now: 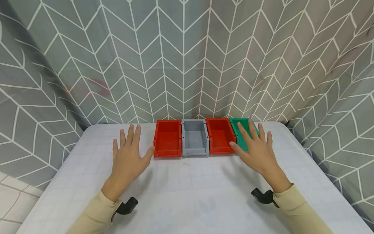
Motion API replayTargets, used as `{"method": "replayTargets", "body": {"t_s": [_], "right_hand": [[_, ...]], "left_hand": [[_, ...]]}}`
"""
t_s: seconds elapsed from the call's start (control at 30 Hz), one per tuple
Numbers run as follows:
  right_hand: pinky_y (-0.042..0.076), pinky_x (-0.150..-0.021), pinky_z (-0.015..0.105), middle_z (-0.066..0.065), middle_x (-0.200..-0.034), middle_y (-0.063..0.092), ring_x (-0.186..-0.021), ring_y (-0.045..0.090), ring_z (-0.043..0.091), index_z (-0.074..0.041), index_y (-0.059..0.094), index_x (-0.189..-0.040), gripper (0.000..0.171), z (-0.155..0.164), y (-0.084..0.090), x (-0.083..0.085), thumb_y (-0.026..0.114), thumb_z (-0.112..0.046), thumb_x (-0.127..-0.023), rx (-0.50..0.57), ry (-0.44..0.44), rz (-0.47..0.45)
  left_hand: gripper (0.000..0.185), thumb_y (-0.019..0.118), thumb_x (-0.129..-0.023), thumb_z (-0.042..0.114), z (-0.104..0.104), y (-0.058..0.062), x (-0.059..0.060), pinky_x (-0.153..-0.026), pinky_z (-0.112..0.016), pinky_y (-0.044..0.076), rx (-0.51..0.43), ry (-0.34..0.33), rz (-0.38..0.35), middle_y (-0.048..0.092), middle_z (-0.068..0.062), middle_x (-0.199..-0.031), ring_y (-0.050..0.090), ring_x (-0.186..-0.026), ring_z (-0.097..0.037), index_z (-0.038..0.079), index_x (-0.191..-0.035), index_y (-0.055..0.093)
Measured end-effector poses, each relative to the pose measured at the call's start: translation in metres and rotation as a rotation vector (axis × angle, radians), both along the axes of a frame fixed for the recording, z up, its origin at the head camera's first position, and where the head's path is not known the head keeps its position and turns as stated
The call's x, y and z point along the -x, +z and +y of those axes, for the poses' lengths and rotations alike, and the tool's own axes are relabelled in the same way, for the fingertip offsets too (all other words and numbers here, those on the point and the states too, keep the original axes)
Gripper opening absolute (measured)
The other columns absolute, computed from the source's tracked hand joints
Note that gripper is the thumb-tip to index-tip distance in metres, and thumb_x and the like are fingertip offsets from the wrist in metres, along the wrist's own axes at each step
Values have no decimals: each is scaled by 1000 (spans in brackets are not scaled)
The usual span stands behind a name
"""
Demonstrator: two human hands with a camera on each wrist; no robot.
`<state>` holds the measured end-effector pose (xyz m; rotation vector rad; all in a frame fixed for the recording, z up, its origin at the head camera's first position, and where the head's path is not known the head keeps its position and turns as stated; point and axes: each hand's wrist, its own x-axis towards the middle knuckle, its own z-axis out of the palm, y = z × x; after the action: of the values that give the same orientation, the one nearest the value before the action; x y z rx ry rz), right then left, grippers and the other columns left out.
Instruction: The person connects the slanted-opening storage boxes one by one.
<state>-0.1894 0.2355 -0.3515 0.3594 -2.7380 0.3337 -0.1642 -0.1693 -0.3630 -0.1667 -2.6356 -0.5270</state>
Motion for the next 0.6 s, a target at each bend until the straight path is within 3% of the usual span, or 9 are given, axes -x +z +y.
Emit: {"method": "replayTargets", "body": {"t_s": [0.17,0.33,0.5,0.53,0.6], "right_hand": [[5,-103,66,14,-151,20,-136,13,39,-17,29,-148,71,-20,17,15,53,-50,-89,102,140,26],[26,-102,60,11,-149,29,-134,25,33,-14,34,-146,65,-47,30,40,57,-38,-90,246,280,-69],[33,-101,52,5,-145,36,-131,33,27,-16,38,-144,56,-71,33,68,55,-32,-93,325,306,-149],[38,-97,50,5,-143,39,-121,45,28,-16,40,-143,54,-74,33,73,55,-30,-93,348,310,-157],[49,-79,44,11,-120,58,-91,59,29,-20,42,-142,51,-80,34,81,54,-30,-93,368,314,-163]], "left_hand": [[76,54,-90,30,-8,10,22,-99,-64,25,-224,-64,-64,25,-23,-147,25,-131,-46,-1,-148,16],[71,49,-93,28,-12,9,51,-97,-60,31,-284,-85,-140,26,-22,-147,30,-131,-40,-3,-147,16],[69,45,-93,28,-7,2,74,-99,-57,31,-285,-111,-204,28,-23,-146,30,-131,-39,-6,-146,17],[68,45,-93,28,-6,1,77,-100,-56,31,-291,-115,-219,27,-24,-146,30,-131,-38,-6,-146,17],[68,44,-93,27,-5,-1,82,-101,-55,31,-302,-111,-235,28,-23,-146,30,-131,-37,-7,-145,18]]}}
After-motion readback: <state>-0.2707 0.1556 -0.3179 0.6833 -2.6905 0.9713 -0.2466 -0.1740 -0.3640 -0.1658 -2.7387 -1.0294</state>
